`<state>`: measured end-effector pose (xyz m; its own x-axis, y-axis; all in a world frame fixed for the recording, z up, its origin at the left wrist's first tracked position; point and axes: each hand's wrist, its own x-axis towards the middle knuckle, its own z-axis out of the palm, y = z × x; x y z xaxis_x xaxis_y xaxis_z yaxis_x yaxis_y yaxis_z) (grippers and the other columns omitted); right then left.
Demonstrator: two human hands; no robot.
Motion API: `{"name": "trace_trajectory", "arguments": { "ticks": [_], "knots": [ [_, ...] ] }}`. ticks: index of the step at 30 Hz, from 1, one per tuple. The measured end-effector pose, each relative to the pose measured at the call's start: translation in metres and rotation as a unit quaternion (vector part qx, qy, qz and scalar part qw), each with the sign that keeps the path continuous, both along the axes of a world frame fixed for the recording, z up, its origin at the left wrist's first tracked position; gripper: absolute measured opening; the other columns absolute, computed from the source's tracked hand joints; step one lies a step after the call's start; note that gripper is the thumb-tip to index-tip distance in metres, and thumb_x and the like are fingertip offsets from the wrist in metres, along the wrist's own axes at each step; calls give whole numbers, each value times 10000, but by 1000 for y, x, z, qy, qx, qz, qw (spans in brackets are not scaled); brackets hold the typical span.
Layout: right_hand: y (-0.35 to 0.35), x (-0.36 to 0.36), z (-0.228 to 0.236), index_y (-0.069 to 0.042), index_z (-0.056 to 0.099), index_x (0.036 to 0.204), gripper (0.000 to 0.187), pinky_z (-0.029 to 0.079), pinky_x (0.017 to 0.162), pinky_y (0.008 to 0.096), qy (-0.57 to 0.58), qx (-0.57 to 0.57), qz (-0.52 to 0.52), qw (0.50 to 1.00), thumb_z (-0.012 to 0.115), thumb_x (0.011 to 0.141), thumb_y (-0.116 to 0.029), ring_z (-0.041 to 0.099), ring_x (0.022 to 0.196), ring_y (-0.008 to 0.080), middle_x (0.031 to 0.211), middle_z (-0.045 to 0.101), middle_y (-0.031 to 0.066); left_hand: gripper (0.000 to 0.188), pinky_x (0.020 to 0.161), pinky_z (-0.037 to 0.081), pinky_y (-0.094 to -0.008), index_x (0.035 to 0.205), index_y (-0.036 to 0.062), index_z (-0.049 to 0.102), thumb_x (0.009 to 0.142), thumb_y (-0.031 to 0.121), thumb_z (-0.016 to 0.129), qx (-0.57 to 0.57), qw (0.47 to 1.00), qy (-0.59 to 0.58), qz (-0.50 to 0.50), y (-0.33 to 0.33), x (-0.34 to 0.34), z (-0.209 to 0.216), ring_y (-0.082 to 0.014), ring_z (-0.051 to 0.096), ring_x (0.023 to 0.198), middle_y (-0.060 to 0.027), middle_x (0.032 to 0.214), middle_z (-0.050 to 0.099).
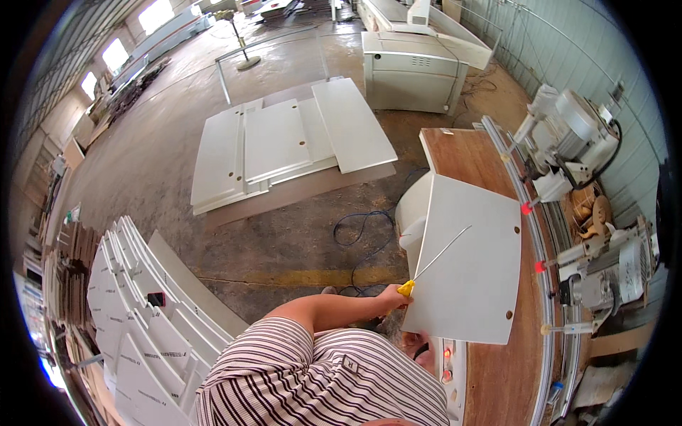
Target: The person repeatedly picks up white panels from a stack, places them on a machine table, and then moves them to a different stack. The person uses a yellow tool in their left hand while handling the panels with their right hand.
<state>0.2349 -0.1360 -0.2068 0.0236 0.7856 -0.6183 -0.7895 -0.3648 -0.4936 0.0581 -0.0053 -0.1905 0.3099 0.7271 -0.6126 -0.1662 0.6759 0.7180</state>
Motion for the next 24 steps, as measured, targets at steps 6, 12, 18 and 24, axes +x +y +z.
{"name": "trace_trajectory", "arguments": {
  "ticks": [6, 12, 18, 24],
  "knots": [
    [22, 86, -13, -39, 563, 1179, 401, 479, 886, 389, -51, 98, -161, 981, 612, 855, -271, 579, 1049, 238, 1170, 606, 85, 196, 693, 478, -281, 923, 34, 613, 800, 143, 720, 50, 994, 58, -81, 46, -97, 1, -139, 562, 734, -19, 811, 578],
    [22, 11, 18, -44, 487, 1263, 529, 483, 923, 375, -34, 26, -108, 993, 653, 768, -128, 564, 1089, 245, 1215, 573, 97, 286, 737, 443, -301, 1015, 55, 595, 814, 220, 715, 42, 990, 2, -137, 80, -201, 50, -138, 538, 818, -28, 902, 583],
    [60, -70, 75, -34, 528, 1204, 500, 476, 929, 383, -66, 90, -110, 988, 663, 740, -160, 587, 1048, 257, 1167, 602, 110, 384, 829, 408, -313, 1089, 53, 568, 825, 291, 713, 61, 987, -7, -149, 126, -263, 106, -161, 529, 944, -50, 997, 586],
    [158, -124, 130, -19, 454, 1280, 589, 484, 939, 397, -44, 89, -53, 994, 607, 713, -64, 567, 1093, 272, 1224, 560, 122, 312, 817, 428, -308, 1019, 41, 588, 839, 267, 705, 91, 995, -16, -38, 133, -331, 89, -132, 547, 887, -28, 933, 603]
  ]
}}
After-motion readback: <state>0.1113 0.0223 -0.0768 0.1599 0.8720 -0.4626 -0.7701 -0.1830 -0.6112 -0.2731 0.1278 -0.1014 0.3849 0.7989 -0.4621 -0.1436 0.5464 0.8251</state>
